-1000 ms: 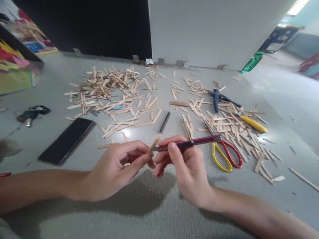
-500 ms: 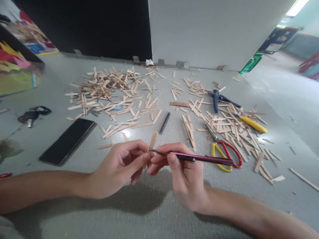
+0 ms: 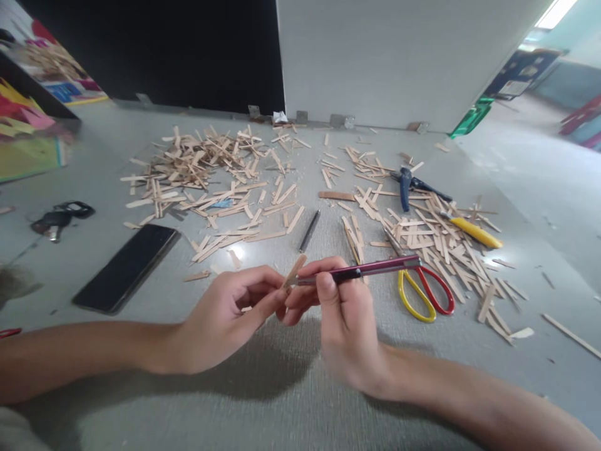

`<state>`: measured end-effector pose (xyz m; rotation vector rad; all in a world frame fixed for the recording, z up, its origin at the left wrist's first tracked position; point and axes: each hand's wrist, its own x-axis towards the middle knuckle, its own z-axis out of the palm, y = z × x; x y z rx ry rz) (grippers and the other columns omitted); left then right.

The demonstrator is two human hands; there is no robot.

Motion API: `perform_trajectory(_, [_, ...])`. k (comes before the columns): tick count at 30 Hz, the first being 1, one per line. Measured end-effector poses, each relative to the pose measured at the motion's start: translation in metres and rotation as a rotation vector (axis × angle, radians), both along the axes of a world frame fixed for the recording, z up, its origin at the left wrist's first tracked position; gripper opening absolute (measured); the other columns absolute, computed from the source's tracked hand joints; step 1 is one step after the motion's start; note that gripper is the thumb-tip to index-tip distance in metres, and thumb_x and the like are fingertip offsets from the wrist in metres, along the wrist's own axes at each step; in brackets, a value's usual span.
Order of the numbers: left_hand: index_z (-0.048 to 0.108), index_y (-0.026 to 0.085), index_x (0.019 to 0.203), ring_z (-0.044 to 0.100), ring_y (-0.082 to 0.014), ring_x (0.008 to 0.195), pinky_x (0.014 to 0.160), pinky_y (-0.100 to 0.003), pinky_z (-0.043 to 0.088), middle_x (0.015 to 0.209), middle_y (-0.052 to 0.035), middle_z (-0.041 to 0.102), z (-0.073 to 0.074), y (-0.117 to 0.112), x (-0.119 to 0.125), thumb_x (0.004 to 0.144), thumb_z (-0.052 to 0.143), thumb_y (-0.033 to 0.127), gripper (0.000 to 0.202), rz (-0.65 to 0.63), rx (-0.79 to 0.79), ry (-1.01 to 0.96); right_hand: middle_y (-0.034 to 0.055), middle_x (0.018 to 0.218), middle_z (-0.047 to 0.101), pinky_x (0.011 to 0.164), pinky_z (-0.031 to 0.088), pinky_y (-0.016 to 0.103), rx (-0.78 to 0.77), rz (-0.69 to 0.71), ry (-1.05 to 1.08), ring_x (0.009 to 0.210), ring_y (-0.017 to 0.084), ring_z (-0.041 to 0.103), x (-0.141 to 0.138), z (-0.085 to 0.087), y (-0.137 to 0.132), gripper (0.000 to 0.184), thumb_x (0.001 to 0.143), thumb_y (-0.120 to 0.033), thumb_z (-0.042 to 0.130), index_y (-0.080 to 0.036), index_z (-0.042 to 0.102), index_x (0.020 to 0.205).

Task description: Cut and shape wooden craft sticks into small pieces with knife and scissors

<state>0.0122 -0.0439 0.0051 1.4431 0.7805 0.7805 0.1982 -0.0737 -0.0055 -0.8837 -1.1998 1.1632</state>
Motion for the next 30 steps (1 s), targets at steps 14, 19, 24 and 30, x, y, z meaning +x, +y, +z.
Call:
perform_trajectory(14, [0.054, 0.021, 0.090, 0.053, -0.0071, 0.050, 0.046, -0.017, 0.041, 0.072, 0.0036, 0.064, -0.002, 0.000, 0.000, 0.108, 0.065, 0.058, 0.042, -0.095, -0.206, -0.094, -0.0009, 0.076, 0.080, 0.047, 0.064, 0.024, 0.042, -0.010, 0.037, 0.053, 0.014, 0.075, -0.008, -0.002, -0.002, 0.025, 0.115, -0.046, 0.061, -0.023, 0.064, 0.106])
perform_trajectory(19, [0.059, 0.019, 0.090, 0.054, -0.0066, 0.049, 0.046, -0.017, 0.038, 0.070, 0.0030, 0.064, 0.005, 0.003, -0.001, 0.114, 0.053, 0.048, 0.038, -0.105, -0.134, -0.036, -0.0007, 0.079, 0.080, 0.052, 0.066, 0.024, 0.078, -0.006, 0.030, 0.058, 0.014, 0.077, -0.006, -0.002, -0.003, 0.023, 0.115, -0.044, 0.060, -0.024, 0.067, 0.108])
perform_trajectory(24, [0.065, 0.017, 0.105, 0.064, -0.0093, 0.059, 0.054, -0.020, 0.049, 0.084, -0.0016, 0.071, 0.008, 0.002, -0.003, 0.112, 0.054, 0.036, 0.023, -0.094, -0.054, 0.018, -0.0021, 0.069, 0.076, 0.047, 0.060, 0.023, 0.079, -0.059, -0.070, 0.051, 0.013, 0.070, -0.005, 0.005, 0.002, 0.028, 0.113, -0.049, 0.062, -0.024, 0.063, 0.102])
perform_trajectory(30, [0.064, 0.018, 0.095, 0.066, -0.0107, 0.059, 0.053, -0.019, 0.049, 0.076, -0.0017, 0.071, 0.007, 0.001, -0.005, 0.110, 0.054, 0.031, 0.022, -0.070, -0.011, 0.114, -0.0056, 0.056, 0.064, 0.039, 0.046, 0.019, -0.006, -0.068, -0.143, 0.041, 0.010, 0.055, -0.005, 0.011, 0.008, 0.034, 0.111, -0.053, 0.064, -0.023, 0.062, 0.095])
